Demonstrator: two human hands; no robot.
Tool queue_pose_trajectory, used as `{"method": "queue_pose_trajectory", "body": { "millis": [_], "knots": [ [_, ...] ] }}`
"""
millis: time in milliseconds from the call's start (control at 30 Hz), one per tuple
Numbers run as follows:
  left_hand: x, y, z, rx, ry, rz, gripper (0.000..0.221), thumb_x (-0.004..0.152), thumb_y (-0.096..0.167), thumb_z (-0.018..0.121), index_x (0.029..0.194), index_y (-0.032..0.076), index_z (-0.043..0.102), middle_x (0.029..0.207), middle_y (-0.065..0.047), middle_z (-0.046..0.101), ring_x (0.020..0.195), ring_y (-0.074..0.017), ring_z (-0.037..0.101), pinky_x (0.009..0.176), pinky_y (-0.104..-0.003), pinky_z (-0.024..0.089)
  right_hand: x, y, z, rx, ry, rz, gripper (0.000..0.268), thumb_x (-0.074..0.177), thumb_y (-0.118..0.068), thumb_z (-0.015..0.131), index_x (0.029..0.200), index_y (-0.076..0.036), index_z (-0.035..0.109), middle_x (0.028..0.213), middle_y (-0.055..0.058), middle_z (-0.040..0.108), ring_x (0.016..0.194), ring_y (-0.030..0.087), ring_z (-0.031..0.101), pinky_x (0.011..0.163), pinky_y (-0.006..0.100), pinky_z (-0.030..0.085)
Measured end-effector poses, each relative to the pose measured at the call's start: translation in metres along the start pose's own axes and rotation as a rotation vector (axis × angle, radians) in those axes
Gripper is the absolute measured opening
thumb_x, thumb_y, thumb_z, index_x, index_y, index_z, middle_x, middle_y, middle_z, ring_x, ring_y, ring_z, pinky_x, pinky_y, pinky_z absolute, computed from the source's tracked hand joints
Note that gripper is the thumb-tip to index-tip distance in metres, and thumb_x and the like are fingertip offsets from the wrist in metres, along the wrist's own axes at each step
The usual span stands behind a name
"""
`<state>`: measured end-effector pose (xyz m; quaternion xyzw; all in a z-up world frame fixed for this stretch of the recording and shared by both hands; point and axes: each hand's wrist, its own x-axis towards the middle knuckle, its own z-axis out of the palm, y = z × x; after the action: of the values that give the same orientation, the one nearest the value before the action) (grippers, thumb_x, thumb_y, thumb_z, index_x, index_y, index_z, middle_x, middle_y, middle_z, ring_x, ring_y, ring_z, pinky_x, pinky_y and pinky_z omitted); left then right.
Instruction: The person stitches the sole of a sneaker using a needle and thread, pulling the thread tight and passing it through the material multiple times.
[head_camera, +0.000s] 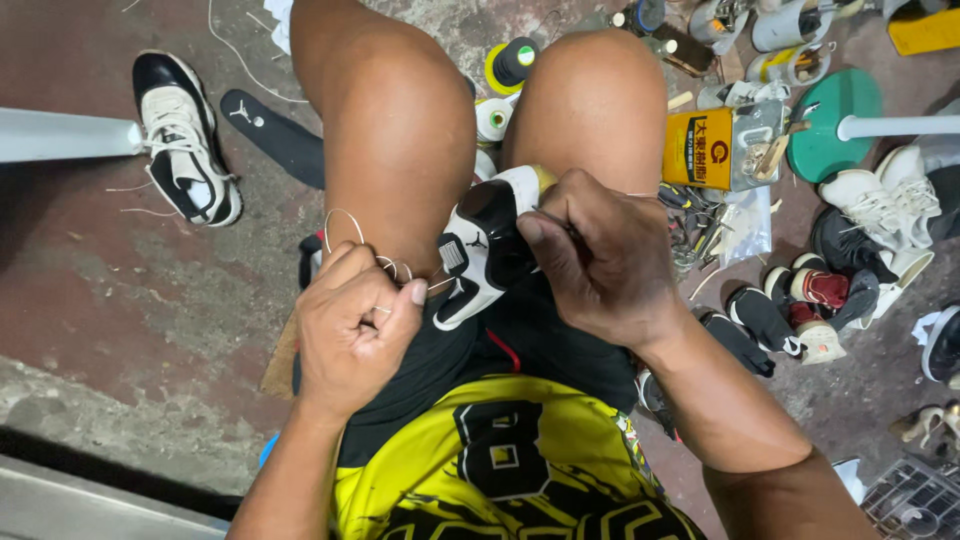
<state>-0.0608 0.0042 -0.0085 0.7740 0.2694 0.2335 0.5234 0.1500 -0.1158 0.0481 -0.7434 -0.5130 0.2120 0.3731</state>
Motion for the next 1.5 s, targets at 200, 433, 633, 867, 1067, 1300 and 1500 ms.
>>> {"method": "queue_pose_trajectory", "body": {
  "millis": [200,433,633,867,1067,1300,1500],
  "knots": [
    [0.007,0.012,-0.003,0.042,0.008,-0.167,0.017,0.089,0.007,0.077,0.078,0.004,0.064,0.069,-0.007,0.047,0.061,-0.0208,0.047,0.058,-0.035,0.038,-0.012,0.013,-0.001,0.257,0.059,0.155,0.021,0.111,-0.015,0.061,0.093,-0.008,0.054,0.077,0.006,0.059,0.061,0.015,0.051,0.059,0.026,0.043],
    [0.006,0.050,0.036,0.146,0.014,-0.106,0.045,0.077,0.027,0.090,0.105,0.003,0.065,0.092,-0.011,0.064,0.079,-0.0277,0.059,0.073,-0.037,0.050,-0.027,0.036,-0.008,1.033,0.337,0.189,0.028,0.113,-0.025,0.052,0.098,-0.002,0.055,0.096,0.013,0.059,0.066,0.016,0.055,0.062,0.025,0.047],
    [0.023,0.046,0.048,0.070,0.031,-0.221,0.032,0.088,0.025,0.083,0.111,0.005,0.072,0.092,-0.009,0.069,0.083,-0.0227,0.066,0.075,-0.035,0.052,-0.055,0.047,-0.045,0.698,0.517,0.300,0.027,0.112,-0.023,0.050,0.107,0.003,0.059,0.111,0.011,0.059,0.081,0.016,0.061,0.057,0.023,0.045],
    [0.050,0.036,0.034,-0.101,-0.146,-0.201,0.023,0.095,0.021,0.075,0.111,0.005,0.072,0.095,-0.004,0.075,0.087,-0.0108,0.067,0.080,-0.029,0.054,-0.090,0.031,-0.044,0.299,0.299,0.369,0.024,0.105,-0.010,0.061,0.125,0.001,0.070,0.094,0.006,0.068,0.078,0.010,0.061,0.068,0.023,0.048],
    [0.064,0.039,0.040,-0.125,-0.222,-0.210,0.026,0.093,0.023,0.076,0.111,0.004,0.072,0.097,-0.002,0.078,0.089,-0.0070,0.070,0.081,-0.027,0.057,-0.086,0.015,-0.038,0.188,0.144,0.306,0.027,0.102,-0.013,0.064,0.127,-0.005,0.072,0.089,0.005,0.072,0.071,0.009,0.060,0.064,0.023,0.047],
    [0.063,0.033,0.046,-0.195,-0.250,-0.205,0.027,0.092,0.020,0.078,0.111,0.003,0.071,0.099,-0.003,0.078,0.092,-0.0080,0.071,0.082,-0.027,0.057,-0.078,0.010,-0.031,0.165,0.104,0.254,0.028,0.102,-0.012,0.064,0.129,-0.008,0.070,0.084,0.004,0.072,0.067,0.010,0.064,0.063,0.025,0.052],
    [0.061,0.030,0.047,-0.189,-0.235,-0.165,0.026,0.092,0.019,0.079,0.112,0.004,0.071,0.102,-0.004,0.077,0.093,-0.0091,0.070,0.083,-0.028,0.056,-0.075,0.007,-0.035,0.073,0.069,0.229,0.037,0.095,0.000,0.064,0.130,-0.010,0.069,0.076,0.006,0.068,0.065,0.012,0.067,0.061,0.027,0.053]
  ]
}}
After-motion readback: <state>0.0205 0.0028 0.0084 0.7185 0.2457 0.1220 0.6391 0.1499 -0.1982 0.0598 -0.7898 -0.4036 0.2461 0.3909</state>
